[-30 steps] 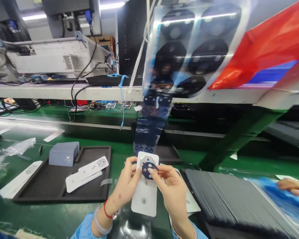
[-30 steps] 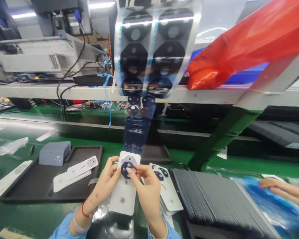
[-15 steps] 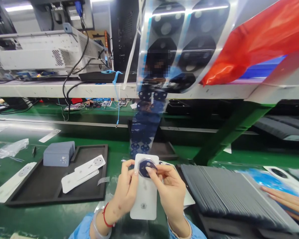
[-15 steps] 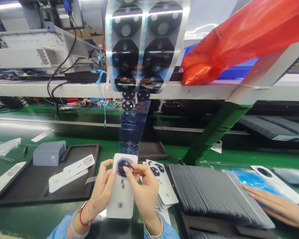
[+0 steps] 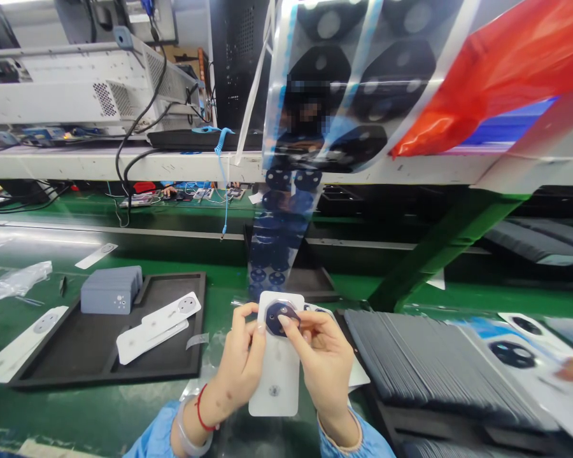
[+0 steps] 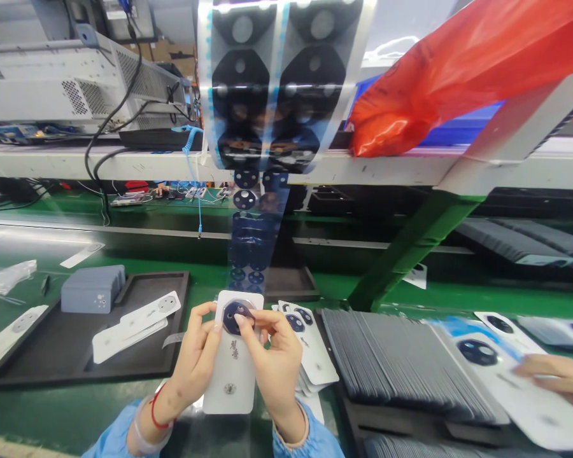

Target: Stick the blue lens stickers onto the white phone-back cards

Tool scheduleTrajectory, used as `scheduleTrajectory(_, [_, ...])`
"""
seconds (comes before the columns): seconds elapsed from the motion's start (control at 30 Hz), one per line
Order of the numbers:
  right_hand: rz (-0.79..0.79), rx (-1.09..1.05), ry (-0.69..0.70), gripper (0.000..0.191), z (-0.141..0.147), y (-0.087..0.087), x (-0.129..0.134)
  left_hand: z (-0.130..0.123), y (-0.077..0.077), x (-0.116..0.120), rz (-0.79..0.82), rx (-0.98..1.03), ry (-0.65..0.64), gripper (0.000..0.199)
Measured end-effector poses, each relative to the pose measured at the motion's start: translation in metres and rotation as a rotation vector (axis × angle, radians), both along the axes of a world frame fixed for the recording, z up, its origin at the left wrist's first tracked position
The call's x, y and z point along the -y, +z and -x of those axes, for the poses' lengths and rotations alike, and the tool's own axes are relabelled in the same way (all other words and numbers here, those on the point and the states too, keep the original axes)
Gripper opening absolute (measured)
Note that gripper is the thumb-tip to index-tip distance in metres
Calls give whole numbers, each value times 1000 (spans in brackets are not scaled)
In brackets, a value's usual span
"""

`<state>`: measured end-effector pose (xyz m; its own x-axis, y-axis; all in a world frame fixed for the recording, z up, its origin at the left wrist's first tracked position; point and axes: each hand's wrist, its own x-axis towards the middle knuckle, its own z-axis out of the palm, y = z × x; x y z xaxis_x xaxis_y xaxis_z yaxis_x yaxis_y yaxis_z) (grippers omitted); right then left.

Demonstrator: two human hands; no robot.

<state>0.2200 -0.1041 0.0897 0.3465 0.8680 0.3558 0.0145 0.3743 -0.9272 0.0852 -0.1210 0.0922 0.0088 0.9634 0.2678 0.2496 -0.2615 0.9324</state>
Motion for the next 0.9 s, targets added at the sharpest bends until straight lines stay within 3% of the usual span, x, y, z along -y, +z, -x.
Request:
scheduleTrajectory(0.23, [-98, 70, -41, 16, 4, -1, 2, -6, 4, -1, -139, -23, 28, 41])
scheduleTrajectory(0.43, [-246, 264, -162, 15, 10, -8, 5, -7, 0, -1, -292, -53, 172, 22])
scheduleTrajectory(0.73, [-388, 578, -365, 17, 15, 0, 8, -12, -12, 1, -241, 11, 302, 34])
scheduleTrajectory(0.83, [-349, 690, -457, 24, 17, 0, 7, -13, -14, -1, -207, 37, 318, 38])
scheduleTrajectory(0.9, [-332, 667, -462, 39, 17, 0, 5, -12, -13, -3, -173, 54, 320, 39])
